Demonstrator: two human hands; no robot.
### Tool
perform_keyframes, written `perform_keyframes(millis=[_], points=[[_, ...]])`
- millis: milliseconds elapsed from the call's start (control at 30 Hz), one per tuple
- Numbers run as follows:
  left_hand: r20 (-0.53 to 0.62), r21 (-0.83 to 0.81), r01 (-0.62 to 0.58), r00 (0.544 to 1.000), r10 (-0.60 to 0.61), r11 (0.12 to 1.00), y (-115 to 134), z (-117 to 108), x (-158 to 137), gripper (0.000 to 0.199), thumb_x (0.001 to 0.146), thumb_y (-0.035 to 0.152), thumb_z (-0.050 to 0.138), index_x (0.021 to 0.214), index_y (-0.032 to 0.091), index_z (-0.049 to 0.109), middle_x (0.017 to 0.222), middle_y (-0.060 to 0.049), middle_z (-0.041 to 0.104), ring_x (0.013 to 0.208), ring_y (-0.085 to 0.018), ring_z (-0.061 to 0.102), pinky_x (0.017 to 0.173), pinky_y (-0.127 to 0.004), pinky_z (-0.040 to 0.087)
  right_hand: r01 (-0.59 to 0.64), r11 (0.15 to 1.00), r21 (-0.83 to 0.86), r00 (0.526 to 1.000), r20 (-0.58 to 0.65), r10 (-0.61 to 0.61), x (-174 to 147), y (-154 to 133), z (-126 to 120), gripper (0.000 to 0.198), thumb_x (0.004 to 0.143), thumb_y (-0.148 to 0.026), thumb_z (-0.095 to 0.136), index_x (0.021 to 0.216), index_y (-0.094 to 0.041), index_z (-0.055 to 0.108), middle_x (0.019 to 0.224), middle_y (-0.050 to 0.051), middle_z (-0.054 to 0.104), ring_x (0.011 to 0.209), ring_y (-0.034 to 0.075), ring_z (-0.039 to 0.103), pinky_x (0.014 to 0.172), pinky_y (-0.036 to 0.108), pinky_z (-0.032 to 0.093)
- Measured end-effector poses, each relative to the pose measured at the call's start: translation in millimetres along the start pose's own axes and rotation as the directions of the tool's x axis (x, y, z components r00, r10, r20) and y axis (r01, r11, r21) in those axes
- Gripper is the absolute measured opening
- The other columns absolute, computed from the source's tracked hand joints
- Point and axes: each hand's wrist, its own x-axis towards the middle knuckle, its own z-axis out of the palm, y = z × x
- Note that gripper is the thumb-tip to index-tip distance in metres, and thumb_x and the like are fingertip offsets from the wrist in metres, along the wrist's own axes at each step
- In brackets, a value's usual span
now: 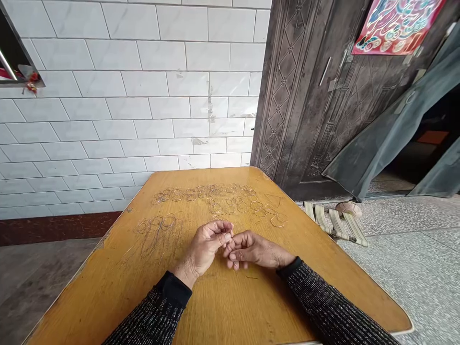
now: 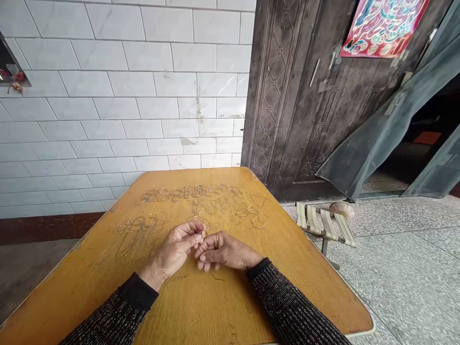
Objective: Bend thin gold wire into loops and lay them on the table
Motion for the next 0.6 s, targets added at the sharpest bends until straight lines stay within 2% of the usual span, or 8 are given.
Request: perform_keyframes(millis=[133, 233, 333, 467, 600], points=[[-0.086, -0.046, -0.068, 0.994, 0.063, 0.997, -2.0, 0.9, 3.2, 0.021, 0.063, 0.018, 0.070, 0.082, 0.013, 0.062, 0.070, 0.000, 0.057, 0.059, -0.007, 0.048, 0.057, -0.021, 0.037, 0.118, 0.993, -0.029, 0.979, -0.165, -0.121, 5.5, 4.3, 5.9, 0.020, 0.070, -0.031, 0.066, 0.079, -0.013, 0.061, 0.063, -0.001, 0.062, 0.051, 0.005, 0.051, 0.047, 0.016, 0.036], [-0.190, -0.124, -0.105, 0.979, 0.080, 0.987, -1.4, -1.7, 6.6, 0.023, 0.059, 0.017, 0.072, 0.080, 0.013, 0.063, 0.072, 0.000, 0.058, 0.060, -0.007, 0.049, 0.055, -0.019, 0.037, 0.099, 0.995, -0.022, 0.962, -0.255, -0.101, 9.1, 4.7, 12.3, 0.022, 0.071, -0.034, 0.064, 0.080, -0.014, 0.059, 0.062, -0.002, 0.061, 0.042, 0.003, 0.043, 0.039, 0.015, 0.033], [-0.268, -0.220, -0.111, 0.962, 0.049, 0.969, 0.2, -5.0, 8.5, 0.026, 0.054, 0.013, 0.075, 0.076, 0.014, 0.062, 0.072, 0.001, 0.058, 0.061, -0.006, 0.050, 0.054, -0.018, 0.037, 0.108, 0.993, 0.041, 0.951, -0.295, -0.091, 13.7, 3.6, 19.6, 0.026, 0.070, -0.038, 0.064, 0.076, -0.014, 0.056, 0.061, -0.002, 0.060, 0.040, 0.003, 0.044, 0.038, 0.016, 0.036], [-0.266, -0.279, -0.095, 0.964, 0.018, 0.956, 0.6, -6.1, 8.1, 0.027, 0.053, 0.013, 0.076, 0.076, 0.014, 0.061, 0.073, 0.001, 0.058, 0.060, -0.005, 0.051, 0.054, -0.017, 0.038, 0.149, 0.984, 0.098, 0.943, -0.313, -0.112, 17.4, 2.8, 24.6, 0.030, 0.068, -0.042, 0.065, 0.076, -0.014, 0.056, 0.059, -0.002, 0.060, 0.037, 0.003, 0.044, 0.038, 0.016, 0.036], [-0.229, -0.251, -0.066, 0.973, 0.007, 0.966, -3.8, -4.6, 7.0, 0.027, 0.055, 0.015, 0.076, 0.078, 0.015, 0.061, 0.074, 0.001, 0.058, 0.061, -0.007, 0.052, 0.057, -0.019, 0.041, 0.165, 0.984, 0.067, 0.933, -0.334, -0.133, 16.8, 4.8, 22.9, 0.030, 0.074, -0.042, 0.059, 0.082, -0.014, 0.056, 0.053, -0.004, 0.058, 0.032, 0.002, 0.038, 0.032, 0.015, 0.028]])
